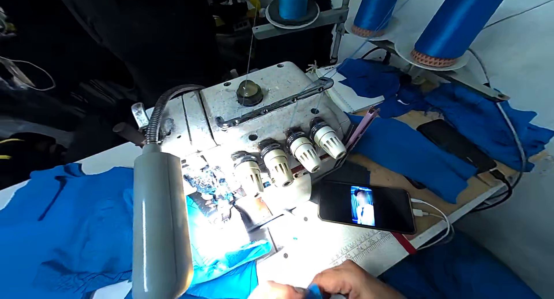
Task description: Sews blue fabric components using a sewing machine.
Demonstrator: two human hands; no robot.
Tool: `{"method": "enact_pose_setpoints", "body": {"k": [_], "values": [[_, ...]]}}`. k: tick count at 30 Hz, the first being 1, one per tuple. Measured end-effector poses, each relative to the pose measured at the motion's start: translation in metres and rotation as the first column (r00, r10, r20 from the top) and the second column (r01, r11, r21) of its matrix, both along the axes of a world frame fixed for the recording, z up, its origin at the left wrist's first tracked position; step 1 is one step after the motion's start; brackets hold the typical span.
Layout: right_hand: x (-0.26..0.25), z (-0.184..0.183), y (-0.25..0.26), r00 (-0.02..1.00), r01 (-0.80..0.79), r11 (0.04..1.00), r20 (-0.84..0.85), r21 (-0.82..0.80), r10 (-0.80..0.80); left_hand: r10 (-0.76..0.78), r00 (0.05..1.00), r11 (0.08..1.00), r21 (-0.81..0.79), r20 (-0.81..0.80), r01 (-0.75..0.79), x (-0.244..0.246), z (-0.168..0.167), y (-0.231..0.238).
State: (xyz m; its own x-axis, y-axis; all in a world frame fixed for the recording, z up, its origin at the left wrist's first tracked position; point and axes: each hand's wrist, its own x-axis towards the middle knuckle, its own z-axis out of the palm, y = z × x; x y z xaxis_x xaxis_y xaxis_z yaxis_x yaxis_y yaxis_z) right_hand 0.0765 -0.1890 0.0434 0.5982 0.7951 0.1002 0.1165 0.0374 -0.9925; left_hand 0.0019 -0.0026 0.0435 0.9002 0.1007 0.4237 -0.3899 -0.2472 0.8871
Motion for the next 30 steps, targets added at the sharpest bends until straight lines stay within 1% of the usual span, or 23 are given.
{"method": "enact_pose_setpoints", "body": {"k": [1, 2, 4, 5, 7, 8, 9, 10, 11, 12, 13, 15, 17, 18, 19, 20, 21, 22, 23, 24, 26, 28, 30], "values": [[-0.006, -0.002, 0.002, 0.994, 0.055, 0.998, -0.091, 0.019, -0.053, 0.044, 0.998, 0.998, -0.044, -0.048, -0.046, -0.002, -0.003, 0.0], [-0.011, -0.004, 0.003, 0.982, 0.119, 0.992, -0.149, 0.033, -0.113, 0.054, 0.992, 0.988, -0.136, -0.116, -0.07, -0.004, -0.006, 0.0], [-0.015, -0.006, 0.008, 0.957, 0.231, 0.972, -0.19, 0.035, -0.221, -0.012, 0.964, 0.907, -0.408, -0.267, -0.102, -0.01, -0.009, -0.003], [-0.016, -0.008, 0.011, 0.949, 0.258, 0.966, -0.198, 0.032, -0.247, -0.052, 0.945, 0.862, -0.493, -0.322, -0.121, -0.014, -0.01, -0.004], [-0.016, -0.012, 0.015, 0.943, 0.275, 0.96, -0.209, 0.045, -0.26, -0.08, 0.914, 0.814, -0.556, -0.399, -0.171, -0.019, -0.008, -0.006], [-0.016, -0.012, 0.015, 0.943, 0.273, 0.961, -0.206, 0.042, -0.259, -0.051, 0.915, 0.816, -0.545, -0.4, -0.192, -0.021, -0.006, -0.008], [-0.016, -0.01, 0.015, 0.947, 0.268, 0.963, -0.19, 0.027, -0.258, 0.007, 0.934, 0.85, -0.489, -0.357, -0.194, -0.024, -0.004, -0.007], [-0.015, -0.005, 0.017, 0.953, 0.259, 0.966, -0.163, 0.011, -0.254, 0.083, 0.96, 0.909, -0.374, -0.267, -0.183, -0.028, 0.0, 0.0], [-0.014, -0.001, 0.019, 0.959, 0.248, 0.969, -0.143, 0.005, -0.245, 0.155, 0.976, 0.956, -0.225, -0.154, -0.188, -0.03, 0.006, 0.012], [-0.011, 0.004, 0.021, 0.96, 0.239, 0.971, -0.152, 0.015, -0.234, 0.215, 0.976, 0.974, -0.068, -0.034, -0.217, -0.032, 0.018, 0.028], [-0.009, 0.01, 0.022, 0.956, 0.242, 0.97, -0.175, 0.02, -0.234, 0.262, 0.963, 0.96, 0.083, 0.071, -0.267, -0.032, 0.032, 0.044], [-0.004, 0.018, 0.028, 0.932, 0.294, 0.955, -0.235, 0.036, -0.278, 0.331, 0.926, 0.861, 0.344, 0.184, -0.376, -0.029, 0.061, 0.076], [0.0, 0.018, 0.042, 0.912, 0.377, 0.925, -0.196, 0.049, -0.361, 0.348, 0.905, 0.753, 0.502, 0.243, -0.425, -0.012, 0.073, 0.101], [0.003, 0.017, 0.05, 0.913, 0.401, 0.916, -0.09, 0.025, -0.397, 0.336, 0.903, 0.714, 0.553, 0.268, -0.43, 0.0, 0.069, 0.11], [0.007, 0.017, 0.058, 0.9, 0.431, 0.902, 0.094, -0.033, -0.427, 0.319, 0.906, 0.677, 0.601, 0.28, -0.424, 0.011, 0.063, 0.116], [0.009, 0.017, 0.068, 0.85, 0.48, 0.872, 0.3, -0.099, -0.434, 0.303, 0.912, 0.637, 0.653, 0.276, -0.41, 0.02, 0.057, 0.121], [0.009, 0.015, 0.079, 0.772, 0.541, 0.831, 0.469, -0.131, -0.429, 0.305, 0.915, 0.583, 0.708, 0.264, -0.398, 0.027, 0.053, 0.122], [0.011, 0.011, 0.087, 0.705, 0.577, 0.807, 0.577, -0.128, -0.413, 0.323, 0.913, 0.528, 0.754, 0.247, -0.391, 0.031, 0.051, 0.121], [0.013, 0.007, 0.093, 0.662, 0.587, 0.803, 0.63, -0.099, -0.406, 0.352, 0.903, 0.478, 0.783, 0.244, -0.398, 0.034, 0.05, 0.119], [0.015, 0.005, 0.095, 0.661, 0.569, 0.82, 0.632, -0.07, -0.405, 0.385, 0.889, 0.438, 0.799, 0.249, -0.413, 0.034, 0.051, 0.115], [0.02, 0.01, 0.088, 0.781, 0.454, 0.89, 0.503, -0.048, -0.371, 0.437, 0.861, 0.376, 0.816, 0.262, -0.439, 0.031, 0.054, 0.109], [0.026, 0.014, 0.074, 0.888, 0.333, 0.943, 0.344, -0.024, -0.305, 0.488, 0.847, 0.353, 0.839, 0.213, -0.415, 0.025, 0.06, 0.099], [0.033, 0.017, 0.059, 0.95, 0.245, 0.969, 0.21, -0.034, -0.232, 0.522, 0.843, 0.348, 0.871, 0.128, -0.348, 0.019, 0.063, 0.087]]}}
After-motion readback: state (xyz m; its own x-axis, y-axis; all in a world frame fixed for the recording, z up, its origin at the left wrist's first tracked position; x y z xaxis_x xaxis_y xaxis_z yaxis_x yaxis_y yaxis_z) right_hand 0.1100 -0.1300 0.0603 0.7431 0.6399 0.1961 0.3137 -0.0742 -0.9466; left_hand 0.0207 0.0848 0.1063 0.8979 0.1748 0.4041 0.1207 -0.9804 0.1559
